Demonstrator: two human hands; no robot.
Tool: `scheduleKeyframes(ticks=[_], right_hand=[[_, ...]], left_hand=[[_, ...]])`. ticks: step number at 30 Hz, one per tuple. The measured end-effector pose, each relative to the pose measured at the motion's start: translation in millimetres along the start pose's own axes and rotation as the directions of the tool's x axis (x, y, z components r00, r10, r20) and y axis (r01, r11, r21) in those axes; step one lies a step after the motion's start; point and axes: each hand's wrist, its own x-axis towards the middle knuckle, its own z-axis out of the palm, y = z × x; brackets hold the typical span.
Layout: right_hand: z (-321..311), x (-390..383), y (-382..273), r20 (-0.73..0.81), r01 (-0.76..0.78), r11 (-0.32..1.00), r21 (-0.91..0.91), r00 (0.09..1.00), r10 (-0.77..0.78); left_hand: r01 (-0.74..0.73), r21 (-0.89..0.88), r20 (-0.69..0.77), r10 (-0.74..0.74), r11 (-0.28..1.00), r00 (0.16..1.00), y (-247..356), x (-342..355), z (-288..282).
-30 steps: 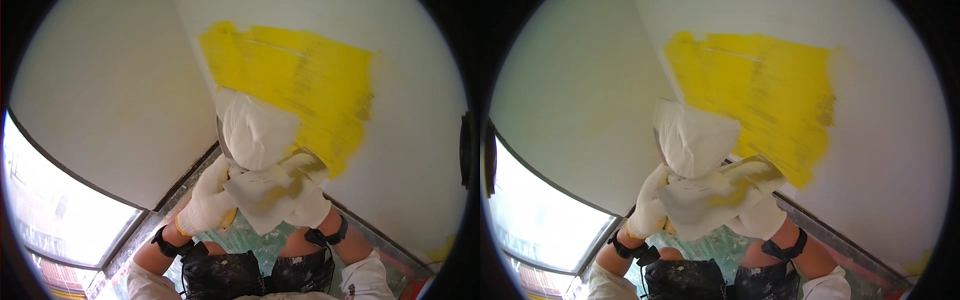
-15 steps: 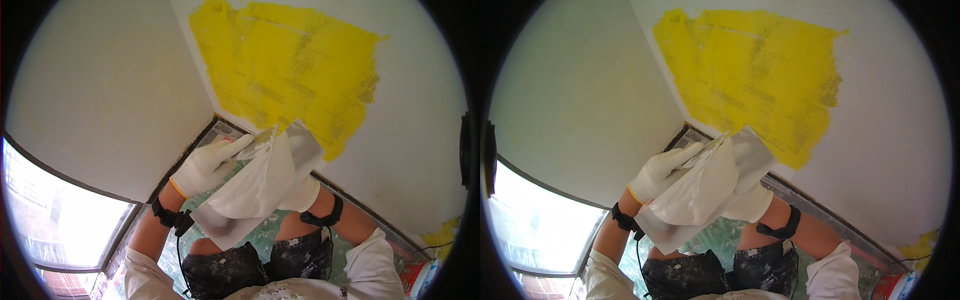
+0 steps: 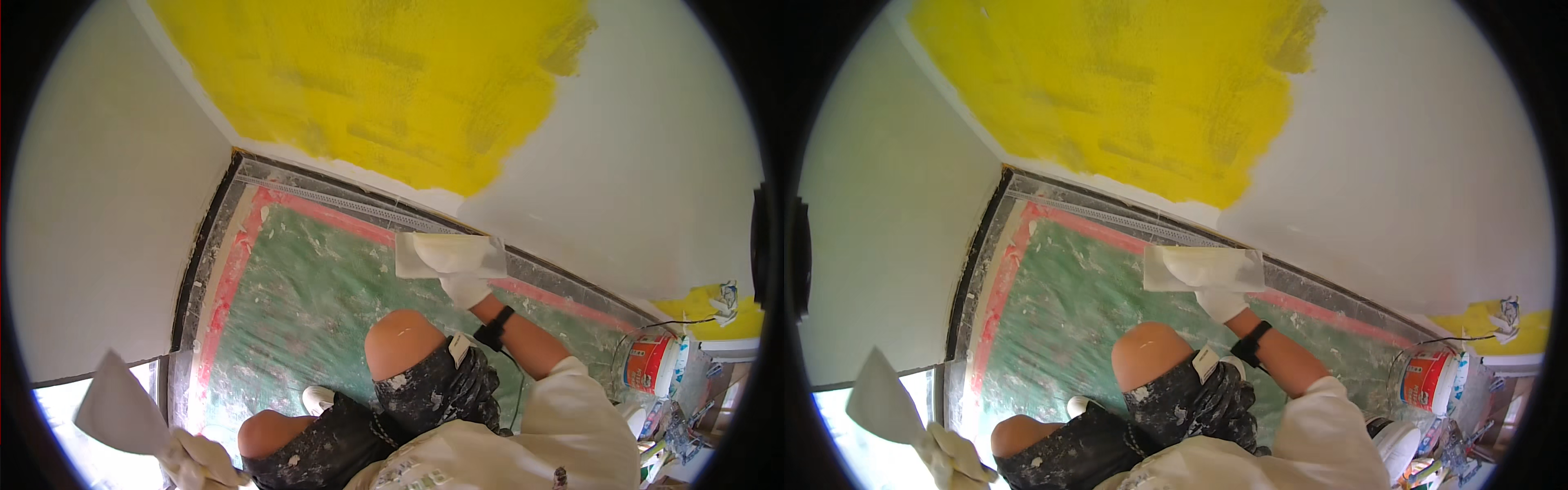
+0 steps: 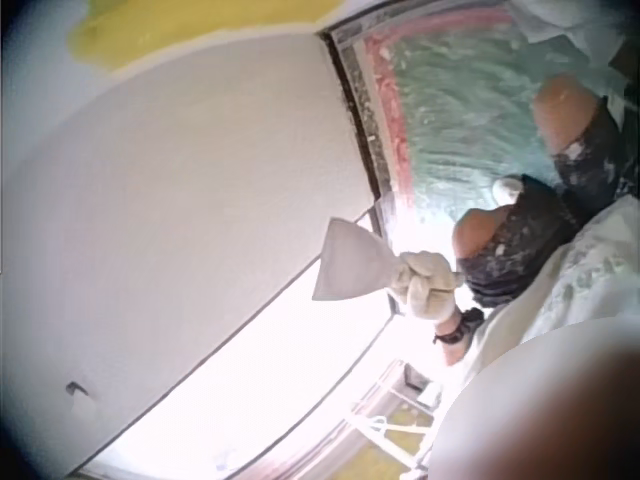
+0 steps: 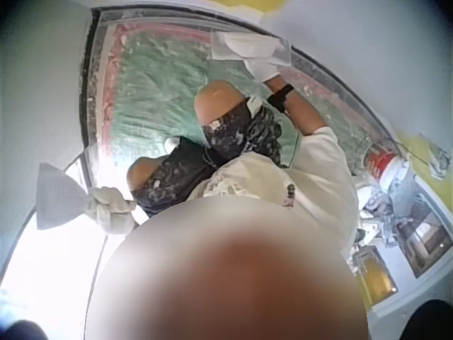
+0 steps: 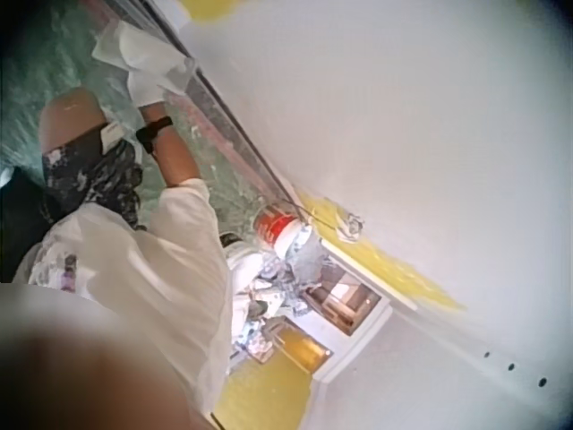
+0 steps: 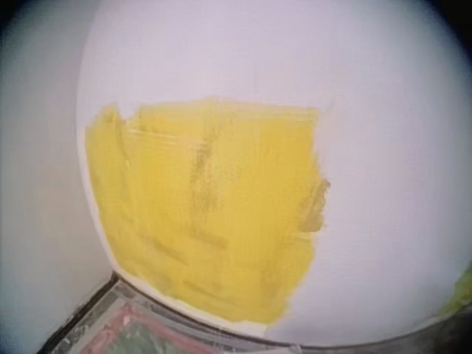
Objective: Applying and smoothing plaster on a wall surface using a trowel and putty knife.
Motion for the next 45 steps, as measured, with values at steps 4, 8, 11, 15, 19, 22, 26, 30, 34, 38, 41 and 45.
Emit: scheduleKeyframes(ticks=[4, 8, 11, 15, 19, 22, 26, 30, 34, 38, 41, 45], right_hand=[[60, 4, 18, 0.005, -0.205, 0.975, -0.086, 0.979, 0.206], [72, 25, 12, 0.137, -0.327, 0.939, -0.105, 0.931, 0.339], [67, 47, 19, 0.187, -0.417, 0.906, -0.071, 0.887, 0.422], [60, 64, 17, 0.186, -0.429, 0.902, -0.041, 0.884, 0.429], [7, 80, -10, 0.350, -0.510, 0.856, 0.080, 0.819, 0.455], [-49, 97, -27, 0.332, -0.500, 0.864, 0.053, 0.825, 0.457], [-126, 126, -55, 0.357, -0.485, 0.870, 0.090, 0.831, 0.426], [-216, 167, -108, 0.295, -0.435, 0.898, -0.064, 0.851, 0.434], [-313, 204, -142, 0.272, -0.324, 0.933, -0.154, 0.894, 0.355], [-422, 242, -191, 0.284, -0.296, 0.945, -0.142, 0.902, 0.325], [-484, 263, -238, 0.275, -0.394, 0.916, -0.074, 0.875, 0.399], [-559, 291, -275, 0.331, -0.287, 0.957, 0.054, 0.909, 0.254]], left_hand=[[-0.033, 0.125, -0.195, 0.057, 0.992, 0.979, -19, -32, 40], [0.041, 0.216, -0.212, 0.006, 0.976, 0.977, -15, -45, 32], [-0.034, 0.368, -0.218, 0.122, 0.929, 0.968, -17, -45, 21], [-0.152, 0.488, 0.023, 0.161, 0.860, 0.987, -16, -33, 4], [0.020, 0.065, -0.025, -0.018, 0.998, 1.000, -30, -19, 2], [-0.070, 0.100, -0.016, 0.072, 0.993, 0.997, -50, -11, -11], [-0.262, 0.140, -0.011, 0.267, 0.955, 0.964, -88, 5, -27], [-0.493, 0.261, 0.282, 0.422, 0.830, 0.861, -102, 40, -43], [-0.173, 0.056, 0.184, 0.160, 0.983, 0.970, -92, 67, -25], [-0.053, -0.119, 0.065, 0.061, 0.991, 0.996, -76, 81, -17], [0.149, -0.252, 0.066, -0.136, 0.956, 0.988, -76, 83, -21], [0.088, -0.348, 0.176, -0.027, 0.933, 0.984, -87, 85, -31]])
